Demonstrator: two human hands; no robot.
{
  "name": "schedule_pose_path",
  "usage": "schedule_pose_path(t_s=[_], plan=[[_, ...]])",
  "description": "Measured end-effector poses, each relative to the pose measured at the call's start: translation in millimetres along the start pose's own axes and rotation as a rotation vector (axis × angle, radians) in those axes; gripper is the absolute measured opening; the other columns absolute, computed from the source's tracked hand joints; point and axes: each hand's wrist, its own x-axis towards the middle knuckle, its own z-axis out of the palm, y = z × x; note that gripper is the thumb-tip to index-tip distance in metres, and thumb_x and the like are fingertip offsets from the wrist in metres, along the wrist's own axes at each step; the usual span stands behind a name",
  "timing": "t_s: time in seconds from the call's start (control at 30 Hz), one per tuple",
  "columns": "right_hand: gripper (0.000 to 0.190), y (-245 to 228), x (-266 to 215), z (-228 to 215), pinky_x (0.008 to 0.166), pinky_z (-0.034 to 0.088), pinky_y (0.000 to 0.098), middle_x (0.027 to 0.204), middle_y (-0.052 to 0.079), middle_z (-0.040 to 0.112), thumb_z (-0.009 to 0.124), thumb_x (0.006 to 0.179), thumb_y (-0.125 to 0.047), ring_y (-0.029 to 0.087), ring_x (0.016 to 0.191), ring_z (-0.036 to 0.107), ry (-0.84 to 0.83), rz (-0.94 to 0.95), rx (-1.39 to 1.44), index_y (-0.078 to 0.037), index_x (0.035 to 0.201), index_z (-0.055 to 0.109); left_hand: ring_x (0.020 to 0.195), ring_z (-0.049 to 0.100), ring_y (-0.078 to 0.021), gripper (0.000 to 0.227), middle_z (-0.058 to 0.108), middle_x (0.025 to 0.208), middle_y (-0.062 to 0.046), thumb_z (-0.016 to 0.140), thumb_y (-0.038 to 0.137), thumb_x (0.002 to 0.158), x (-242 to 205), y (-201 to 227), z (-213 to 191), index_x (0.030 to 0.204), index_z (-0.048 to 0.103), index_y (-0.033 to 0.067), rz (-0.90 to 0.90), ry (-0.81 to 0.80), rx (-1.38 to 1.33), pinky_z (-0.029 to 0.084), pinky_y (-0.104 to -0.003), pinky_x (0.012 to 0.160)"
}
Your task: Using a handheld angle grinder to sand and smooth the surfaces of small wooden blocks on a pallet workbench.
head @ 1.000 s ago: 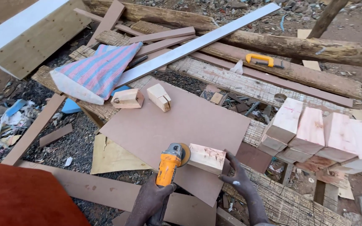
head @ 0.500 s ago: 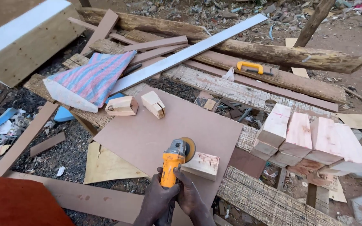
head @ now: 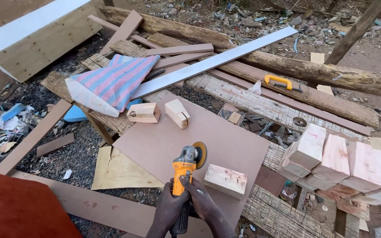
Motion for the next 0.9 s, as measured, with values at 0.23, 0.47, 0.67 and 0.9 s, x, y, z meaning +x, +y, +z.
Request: schedule_pose_path(t_s=[0.23, 0.47, 0.67, 0.9], plan=[[0.048, 2.7, 61.3, 15.9, 0.088, 0.068, 0.0333, 0.107, 0.0, 0.095, 0.084, 0.105, -0.059, 0.012, 0.096, 0.089, 0.45, 0.037, -0.681, -0.014, 0.119, 0.09, 0.129, 0.081, -0.0565, 0.085, 0.061, 0.16, -0.015, 0.09, 0.049, 0.098, 57.5, -40.3, 29.2, 0.163, 0.044, 0.0202, 0.16, 0.184, 0.26, 0.064, -0.073, 0.105], [0.086, 37.1, 132.0, -17.0, 0.103, 0.065, 0.0508, 0.134, 0.009, 0.089, 0.099, 0.078, -0.065, 0.033, 0.126, 0.087, 0.799, 0.138, -0.897, -0.013, 0.142, 0.073, 0.117, 0.085, -0.0351, 0.073, 0.09, 0.134, -0.017, 0.082, 0.039, 0.087, 130.4, -30.6, 13.0, 0.153, 0.064, 0.0149, -0.018, -0.193, -0.181, 0.068, -0.048, 0.095], [0.058, 21.1, 142.0, -16.9, 0.087, 0.065, 0.0447, 0.108, 0.008, 0.094, 0.092, 0.082, -0.055, 0.028, 0.102, 0.089, 0.752, 0.271, -0.849, -0.011, 0.12, 0.092, 0.1, 0.084, -0.0277, 0.062, 0.088, 0.12, -0.018, 0.087, 0.02, 0.094, 180.5, -43.3, 17.8, 0.153, 0.076, 0.0039, -0.038, -0.473, -0.636, 0.071, -0.042, 0.085], [0.064, 39.3, 152.5, -13.8, 0.097, 0.065, 0.0459, 0.123, 0.004, 0.097, 0.093, 0.08, -0.059, 0.03, 0.116, 0.09, 0.826, 0.255, -0.914, -0.021, 0.131, 0.091, 0.15, 0.074, -0.0491, 0.075, 0.076, 0.159, -0.029, 0.038, 0.07, 0.112, 161.7, -28.0, -8.0, 0.148, 0.06, 0.0075, -0.075, -0.245, 0.303, 0.057, -0.062, 0.122]])
